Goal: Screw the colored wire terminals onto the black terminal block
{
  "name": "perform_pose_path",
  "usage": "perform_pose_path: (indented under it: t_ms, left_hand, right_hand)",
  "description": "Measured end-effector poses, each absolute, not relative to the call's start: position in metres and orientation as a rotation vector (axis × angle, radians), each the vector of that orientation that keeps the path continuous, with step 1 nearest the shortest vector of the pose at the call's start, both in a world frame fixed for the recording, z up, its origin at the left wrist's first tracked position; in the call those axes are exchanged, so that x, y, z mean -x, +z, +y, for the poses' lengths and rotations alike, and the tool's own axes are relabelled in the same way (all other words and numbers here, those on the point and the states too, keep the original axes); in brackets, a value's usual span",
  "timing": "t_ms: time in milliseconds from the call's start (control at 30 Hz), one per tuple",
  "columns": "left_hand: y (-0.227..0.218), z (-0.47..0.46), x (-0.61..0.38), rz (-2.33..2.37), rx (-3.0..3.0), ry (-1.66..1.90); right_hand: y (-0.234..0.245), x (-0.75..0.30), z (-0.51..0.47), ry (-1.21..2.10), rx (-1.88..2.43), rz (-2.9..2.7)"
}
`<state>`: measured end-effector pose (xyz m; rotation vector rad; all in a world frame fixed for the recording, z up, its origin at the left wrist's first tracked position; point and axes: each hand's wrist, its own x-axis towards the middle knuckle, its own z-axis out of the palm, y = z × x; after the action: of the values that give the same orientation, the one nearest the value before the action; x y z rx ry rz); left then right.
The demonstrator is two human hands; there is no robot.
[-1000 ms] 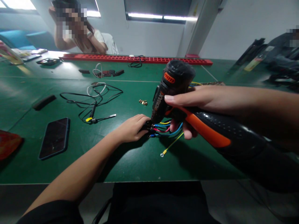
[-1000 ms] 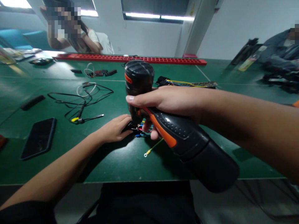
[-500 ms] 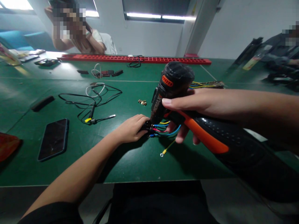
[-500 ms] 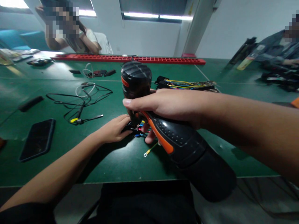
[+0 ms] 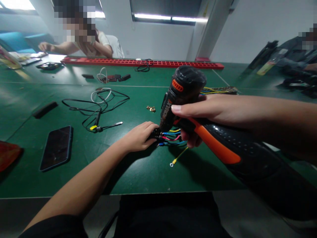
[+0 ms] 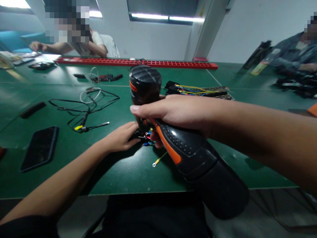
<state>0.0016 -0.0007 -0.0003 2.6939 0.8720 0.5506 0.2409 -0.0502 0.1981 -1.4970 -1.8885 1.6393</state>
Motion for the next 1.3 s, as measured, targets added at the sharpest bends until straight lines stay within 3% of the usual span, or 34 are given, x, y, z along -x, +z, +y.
perform_pose_path:
  t_ms: [333,933,1300]
  left_hand:
    - [-0.008,0.002,-0.003,0.861,-2.678,0.579]
    - [-0.003,0.001,-0.006,0.885,-2.688,0.528]
    - [-0.01,0.006,-0.003,0.839,-2.728,0.554]
  right_hand:
    - [0.201,-0.24,-0.051,1.866,1.573,-1.687]
    - [0.204,-0.236,-0.05,1.807,1.524,-1.814]
    - [0.203,-0.241,-0.042,1.528,1.481,-2.127]
